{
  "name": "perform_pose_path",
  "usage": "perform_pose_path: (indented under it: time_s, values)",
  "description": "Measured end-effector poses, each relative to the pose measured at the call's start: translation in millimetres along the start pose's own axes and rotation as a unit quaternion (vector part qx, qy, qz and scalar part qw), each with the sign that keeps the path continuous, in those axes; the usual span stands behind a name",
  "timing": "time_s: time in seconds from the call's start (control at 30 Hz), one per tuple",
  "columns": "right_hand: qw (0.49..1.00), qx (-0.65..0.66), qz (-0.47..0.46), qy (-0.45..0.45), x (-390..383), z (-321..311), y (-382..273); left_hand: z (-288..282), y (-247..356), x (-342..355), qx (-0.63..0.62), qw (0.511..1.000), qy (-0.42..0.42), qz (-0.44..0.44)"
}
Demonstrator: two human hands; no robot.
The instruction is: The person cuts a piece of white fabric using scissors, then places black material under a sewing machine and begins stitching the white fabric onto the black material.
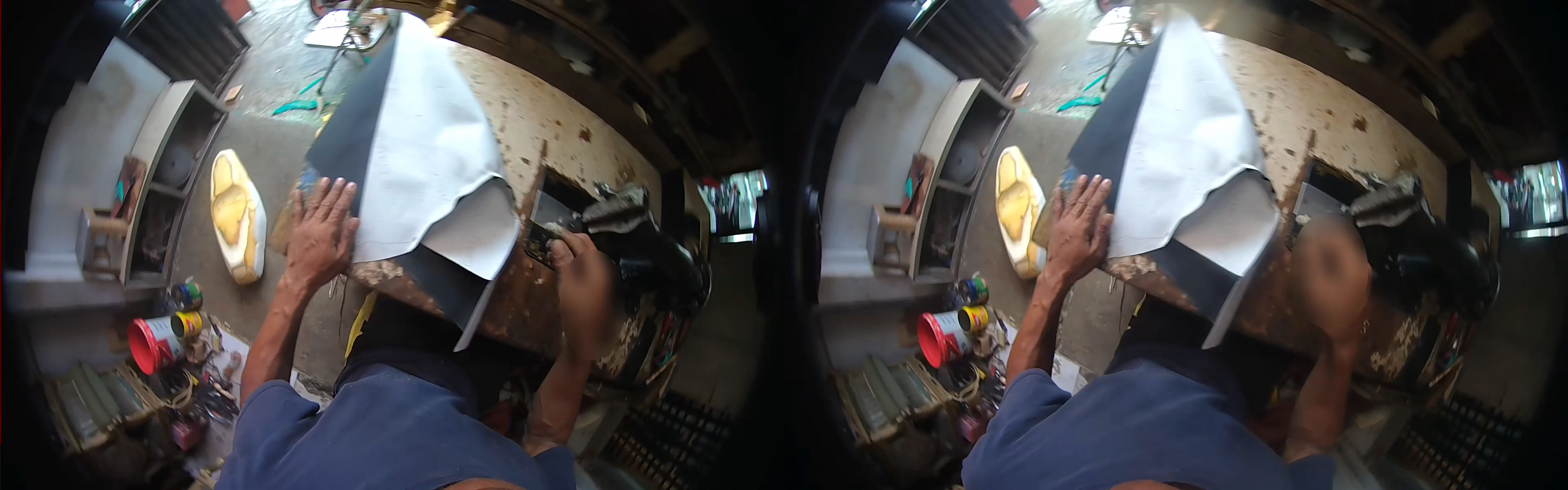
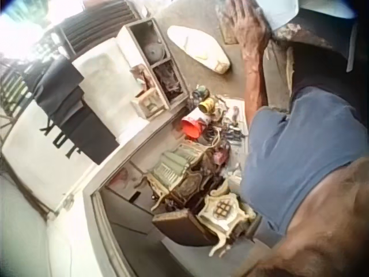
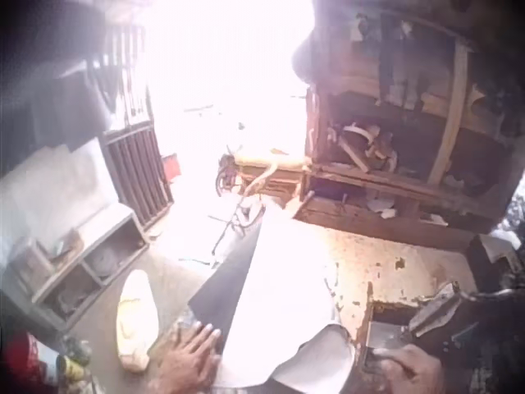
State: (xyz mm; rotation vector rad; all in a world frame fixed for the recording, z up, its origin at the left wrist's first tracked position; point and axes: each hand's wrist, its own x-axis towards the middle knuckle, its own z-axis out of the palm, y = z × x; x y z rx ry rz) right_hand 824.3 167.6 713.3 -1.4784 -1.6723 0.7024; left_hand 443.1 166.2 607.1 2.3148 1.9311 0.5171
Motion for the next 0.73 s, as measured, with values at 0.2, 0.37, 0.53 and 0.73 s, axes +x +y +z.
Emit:
perform_pose_path:
  time_s: [0.2, 0.37, 0.53, 0.73]
  values:
    - [0.954, -0.065, -0.218, -0.195, 32.3, 127.7, -108.0, -12.7, 18.6, -117.1, -0.208, 0.903, 0.312, -0.209]
    - [0.832, -0.186, -0.342, -0.394, 42.8, 278.4, -133.3, -80.4, 17.9, -134.9, -0.454, 0.756, 0.468, -0.057]
    - [0.759, -0.249, -0.394, -0.454, 43.6, 342.8, -128.3, -90.1, -98.0, -72.0, -0.316, 0.833, 0.452, -0.044]
    - [0.774, -0.25, -0.36, -0.458, 50.3, 382.7, -124.6, 287.4, -353.3, -65.2, -0.232, 0.783, 0.238, -0.526]
